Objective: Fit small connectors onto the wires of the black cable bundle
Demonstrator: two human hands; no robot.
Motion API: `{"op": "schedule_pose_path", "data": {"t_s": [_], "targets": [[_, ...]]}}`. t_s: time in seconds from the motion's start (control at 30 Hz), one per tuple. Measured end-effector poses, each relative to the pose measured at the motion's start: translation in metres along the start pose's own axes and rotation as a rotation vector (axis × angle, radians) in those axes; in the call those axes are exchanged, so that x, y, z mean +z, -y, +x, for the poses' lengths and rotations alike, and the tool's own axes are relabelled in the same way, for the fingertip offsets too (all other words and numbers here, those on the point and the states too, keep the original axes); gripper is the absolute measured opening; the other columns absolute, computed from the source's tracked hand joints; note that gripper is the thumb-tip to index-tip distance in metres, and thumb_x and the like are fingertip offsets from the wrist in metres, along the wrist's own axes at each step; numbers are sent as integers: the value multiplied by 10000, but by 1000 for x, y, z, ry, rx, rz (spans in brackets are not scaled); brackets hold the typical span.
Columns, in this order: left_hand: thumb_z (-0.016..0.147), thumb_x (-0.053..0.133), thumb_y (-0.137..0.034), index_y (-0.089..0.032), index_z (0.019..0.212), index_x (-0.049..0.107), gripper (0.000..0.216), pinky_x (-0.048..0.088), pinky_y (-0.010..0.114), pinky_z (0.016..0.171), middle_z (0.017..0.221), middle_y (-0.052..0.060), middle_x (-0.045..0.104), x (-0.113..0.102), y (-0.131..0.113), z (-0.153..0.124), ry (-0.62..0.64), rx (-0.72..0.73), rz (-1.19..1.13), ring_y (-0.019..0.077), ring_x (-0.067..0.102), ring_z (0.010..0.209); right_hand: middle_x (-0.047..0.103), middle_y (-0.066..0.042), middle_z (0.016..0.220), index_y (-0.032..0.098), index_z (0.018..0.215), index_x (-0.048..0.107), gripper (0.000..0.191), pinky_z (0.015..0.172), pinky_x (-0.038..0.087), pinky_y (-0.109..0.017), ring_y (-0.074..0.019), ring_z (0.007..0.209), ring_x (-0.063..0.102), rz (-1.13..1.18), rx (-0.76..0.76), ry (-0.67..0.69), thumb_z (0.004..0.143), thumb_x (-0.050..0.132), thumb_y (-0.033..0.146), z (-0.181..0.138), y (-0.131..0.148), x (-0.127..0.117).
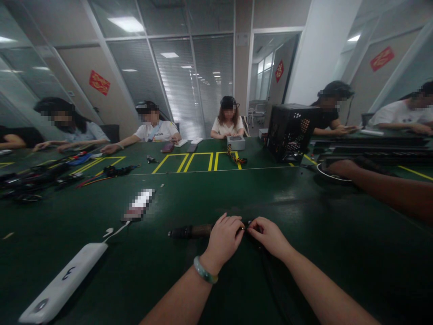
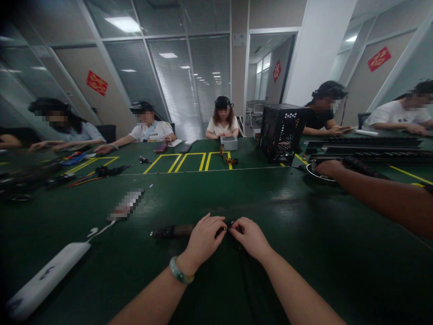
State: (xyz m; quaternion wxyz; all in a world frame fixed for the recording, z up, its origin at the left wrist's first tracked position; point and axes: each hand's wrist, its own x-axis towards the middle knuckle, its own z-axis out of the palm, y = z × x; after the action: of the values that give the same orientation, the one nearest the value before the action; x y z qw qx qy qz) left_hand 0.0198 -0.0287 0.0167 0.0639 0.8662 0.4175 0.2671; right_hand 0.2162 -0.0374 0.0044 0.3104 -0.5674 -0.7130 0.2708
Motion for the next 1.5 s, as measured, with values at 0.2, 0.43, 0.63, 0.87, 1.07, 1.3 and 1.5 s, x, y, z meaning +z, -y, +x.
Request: {"op": "schedule_pose_path", "data": {"t_s": [0.2,0.43,0.63,0.87,1.07,1.3,1.5], "targets": [[912,532,-197,-241,987,607,115,284,470,1110,1148,24,639,-2,-1,0,8,8,-8,194,560,1131,613,0,807,217,793,656,151,639,399,-263,-155,718,552,-2,-2,5,866,588,331,0,0,0],[889,553,-164,-254,1042,589,181,304,454,1101,1137,11,639,-5,-3,1,20,7,13,187,577,1092,619,-3,803,214,795,661,156,643,405,-263,-157,718,554,-6,1,1,863,588,334,1,-1,2],[874,572,-176,-248,983,592,132,289,449,1108,1118,9,640,-4,-3,0,19,4,13,190,575,1081,614,0,788,210,783,661,150,648,394,-262,-156,718,549,-13,-25,-23,861,596,321,1,-3,3],[899,556,-192,-244,986,594,108,291,456,1103,1117,11,636,-2,-2,0,9,9,21,192,571,1070,617,-2,800,209,801,655,131,647,396,-263,-158,720,551,-9,-17,-17,861,593,307,1,-3,3],[917,535,-216,-241,984,592,91,367,448,1032,1090,14,640,-4,-4,1,15,-5,18,211,577,1039,619,-2,797,212,794,652,125,640,400,-265,-161,720,555,-7,-6,-8,856,590,301,1,-1,3],[900,538,-247,-225,972,594,94,446,385,880,1023,39,645,-11,-10,1,22,-32,5,223,582,972,629,-4,819,210,792,645,123,673,409,-273,-168,757,569,-18,-13,-13,860,582,290,0,4,2],[861,570,-182,-243,988,579,141,441,369,871,1021,9,638,-10,-8,1,45,-37,5,208,576,967,626,-9,831,209,782,648,149,682,412,-274,-167,761,573,-25,-13,0,876,575,300,0,4,1]]}}
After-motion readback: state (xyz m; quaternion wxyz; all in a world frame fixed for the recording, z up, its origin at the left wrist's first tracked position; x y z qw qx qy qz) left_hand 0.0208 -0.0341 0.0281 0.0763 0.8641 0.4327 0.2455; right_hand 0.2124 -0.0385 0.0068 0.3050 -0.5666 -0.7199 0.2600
